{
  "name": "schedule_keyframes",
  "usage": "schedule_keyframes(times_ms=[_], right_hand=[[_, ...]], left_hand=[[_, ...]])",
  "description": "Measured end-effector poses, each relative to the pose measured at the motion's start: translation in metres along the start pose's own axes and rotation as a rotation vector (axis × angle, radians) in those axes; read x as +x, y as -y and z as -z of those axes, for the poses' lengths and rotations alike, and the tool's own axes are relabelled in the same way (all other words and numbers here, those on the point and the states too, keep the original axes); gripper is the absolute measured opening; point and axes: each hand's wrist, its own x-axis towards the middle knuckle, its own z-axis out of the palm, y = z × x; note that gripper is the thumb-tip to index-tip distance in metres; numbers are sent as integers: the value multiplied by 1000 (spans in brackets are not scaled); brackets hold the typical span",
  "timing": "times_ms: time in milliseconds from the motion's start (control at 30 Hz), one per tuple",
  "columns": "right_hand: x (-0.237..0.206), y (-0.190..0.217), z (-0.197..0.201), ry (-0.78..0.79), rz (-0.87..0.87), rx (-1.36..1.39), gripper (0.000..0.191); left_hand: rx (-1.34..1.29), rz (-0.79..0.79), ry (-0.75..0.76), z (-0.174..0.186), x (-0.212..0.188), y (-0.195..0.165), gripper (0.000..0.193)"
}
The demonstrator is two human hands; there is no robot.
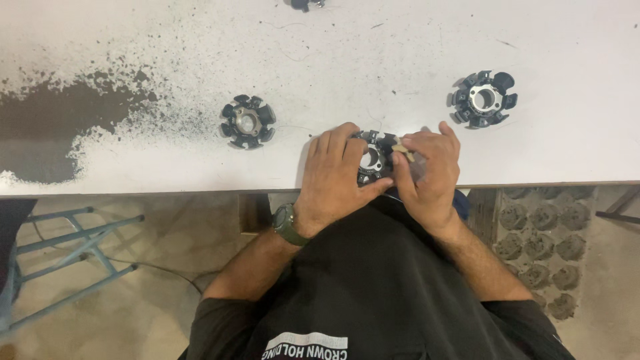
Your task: The person sits at a white workbench and sands black clutch shoe components one at a time using a small sanding block, rubbing the block along the edges of each part, then sets the finished part aside and picks up the next one.
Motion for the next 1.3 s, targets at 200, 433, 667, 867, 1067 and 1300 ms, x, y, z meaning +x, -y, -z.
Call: schedule_keyframes(times_ms=[200, 433, 667, 867, 1067, 1300], right_hand=[[4, 1, -3, 34, -42, -58, 25], [1, -1, -7, 23, -23, -68, 26], [-2, -3, -10, -7, -26, -66, 27], [-2, -4, -13, -11, -35, -67, 25], [-4, -5, -14, -26, -31, -53, 24], [18, 0, -11, -70, -18, -68, 26]], left_hand=[[-43, 15, 15, 7, 6, -2, 45], [-32, 75, 59, 5, 15, -9, 21], [-22, 2, -14, 22, 5, -8, 15], [55, -18, -65, 37, -10, 6, 15], [71, -2, -50, 33, -18, 14, 12], [119, 43, -71, 42, -24, 25, 14]])
